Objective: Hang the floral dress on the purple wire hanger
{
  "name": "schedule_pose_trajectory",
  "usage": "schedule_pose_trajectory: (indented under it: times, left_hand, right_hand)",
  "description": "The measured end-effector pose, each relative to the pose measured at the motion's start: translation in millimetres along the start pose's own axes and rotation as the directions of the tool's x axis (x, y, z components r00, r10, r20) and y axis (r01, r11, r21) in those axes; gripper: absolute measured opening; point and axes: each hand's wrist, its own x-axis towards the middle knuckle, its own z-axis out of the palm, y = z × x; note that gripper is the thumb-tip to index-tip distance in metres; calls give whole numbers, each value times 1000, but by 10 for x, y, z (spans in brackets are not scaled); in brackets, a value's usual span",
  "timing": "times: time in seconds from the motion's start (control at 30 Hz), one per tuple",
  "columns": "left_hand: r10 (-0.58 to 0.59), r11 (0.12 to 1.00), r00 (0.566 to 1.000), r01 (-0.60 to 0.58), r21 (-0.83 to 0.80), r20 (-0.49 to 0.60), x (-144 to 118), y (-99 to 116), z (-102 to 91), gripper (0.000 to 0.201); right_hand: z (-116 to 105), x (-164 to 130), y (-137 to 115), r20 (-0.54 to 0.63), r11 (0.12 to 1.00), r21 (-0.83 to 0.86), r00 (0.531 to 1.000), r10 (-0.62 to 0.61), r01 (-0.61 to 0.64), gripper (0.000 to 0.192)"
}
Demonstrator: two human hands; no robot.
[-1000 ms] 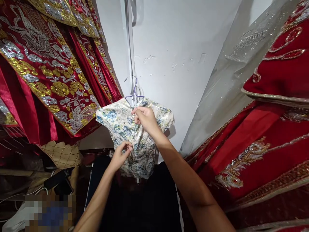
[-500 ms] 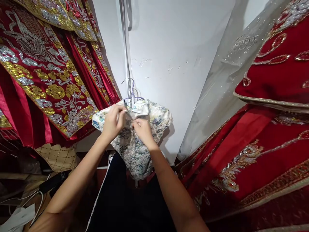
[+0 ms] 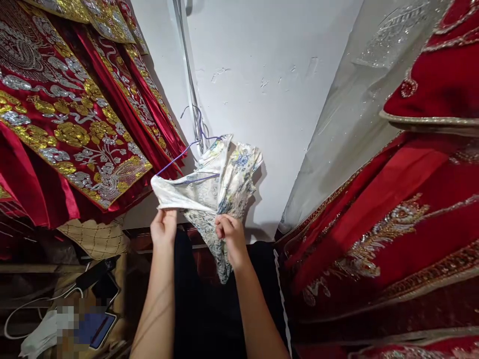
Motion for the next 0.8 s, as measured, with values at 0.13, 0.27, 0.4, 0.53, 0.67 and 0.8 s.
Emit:
schedule_pose_trajectory:
  times: [0.13,0.27,0.4,0.53,0.67,0.8]
  left_hand:
    - [-101,994,986,96,-49,-132,-379,-410,-134,22]
    - [-129,980,977,151,126,-172,-468,-437,-232,16]
    - [-40,992,998,34,123,52,-569,-135,-61,5]
    - [-57,987,948,6,160,312,-905,-9,350,13]
    - [-170,940,892,19,342,418,-1291,-184,596,26]
    - [-303,759,763,-169,628,571,-1516,-216,694,24]
  right_hand:
    - [-172,-39,-99,-77,999,4,996,-42,43,27]
    - [-429,-12,-65,-105,997,-63,993,-44,38,29]
    - [-756,84,93,4,954,-290,997,83,-79,33]
    - [-759,103,157,70,900,-427,990,126,-84,46]
    - [-433,11,-9,331,982,-131,928,172,-135,73]
    - [-171,-38,-278,354,960,56,905,237,-273,83]
